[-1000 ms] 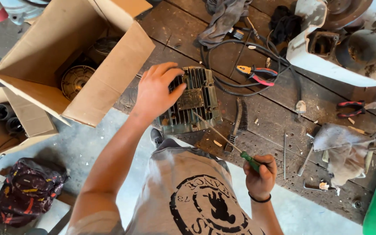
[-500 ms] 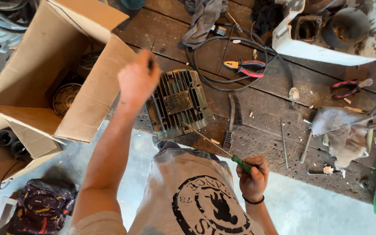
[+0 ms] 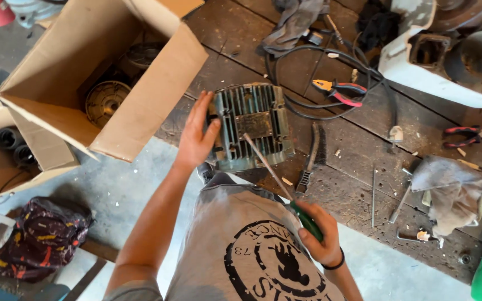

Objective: Disassembling a metal motor housing using a screwdriver on a workshop bench

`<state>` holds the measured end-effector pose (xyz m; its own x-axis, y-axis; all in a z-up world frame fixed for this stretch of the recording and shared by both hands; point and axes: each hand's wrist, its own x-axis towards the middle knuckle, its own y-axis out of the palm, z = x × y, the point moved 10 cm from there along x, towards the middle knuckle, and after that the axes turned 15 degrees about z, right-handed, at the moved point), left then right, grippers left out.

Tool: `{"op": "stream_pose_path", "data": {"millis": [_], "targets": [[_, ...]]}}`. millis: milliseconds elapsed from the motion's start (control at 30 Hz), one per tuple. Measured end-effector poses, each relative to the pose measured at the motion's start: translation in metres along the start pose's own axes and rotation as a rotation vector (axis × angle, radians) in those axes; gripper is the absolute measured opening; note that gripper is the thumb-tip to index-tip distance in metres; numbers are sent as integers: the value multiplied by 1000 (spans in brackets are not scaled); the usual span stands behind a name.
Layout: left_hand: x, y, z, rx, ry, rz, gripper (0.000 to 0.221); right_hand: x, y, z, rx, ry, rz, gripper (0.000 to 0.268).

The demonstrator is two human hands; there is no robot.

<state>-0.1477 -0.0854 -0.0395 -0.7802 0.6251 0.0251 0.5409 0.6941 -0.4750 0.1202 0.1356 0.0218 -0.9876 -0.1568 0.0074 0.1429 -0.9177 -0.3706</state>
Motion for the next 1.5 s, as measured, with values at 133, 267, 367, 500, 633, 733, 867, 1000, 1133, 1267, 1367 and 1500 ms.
{"op": "stream_pose_path", "data": {"millis": [133, 267, 367, 500, 633, 733, 867, 1000, 1133, 1267, 1367, 1500], "targets": [[-26, 9, 1, -124, 58, 24, 73, 3, 6, 29, -216, -170, -31, 45], [-49, 30, -9, -37, 46, 227, 89, 35, 9, 75, -429, -134, 21, 45], [-68, 12, -51, 159, 295, 121, 52, 42, 20, 81, -444, -143, -18, 40], [-75, -6, -65, 109, 516, 143, 17, 45, 46, 101, -487, -116, -148, 38], [-67, -11, -89, 71, 741, 244, 18, 25, 80, 106, -416, -2, -395, 37], [-63, 1, -99, -8, 882, 362, 24, 19, 100, 114, -354, 116, -476, 38], [-77, 11, -106, -132, 943, 449, 22, 20, 117, 140, -390, 254, -488, 39], [-76, 9, -98, -132, 941, 403, 20, 20, 123, 149, -482, 117, -571, 33], [-73, 6, -101, -139, 925, 384, 28, 24, 112, 156, -515, 171, -533, 33], [-70, 8, -102, -155, 875, 387, 37, 30, 80, 166, -529, 279, -476, 35], [-74, 14, -94, -173, 848, 404, 49, 58, 54, 192, -557, 412, -432, 28], [-65, 17, -81, -164, 753, 383, 53, 92, 42, 182, -563, 424, -355, 24]]}}
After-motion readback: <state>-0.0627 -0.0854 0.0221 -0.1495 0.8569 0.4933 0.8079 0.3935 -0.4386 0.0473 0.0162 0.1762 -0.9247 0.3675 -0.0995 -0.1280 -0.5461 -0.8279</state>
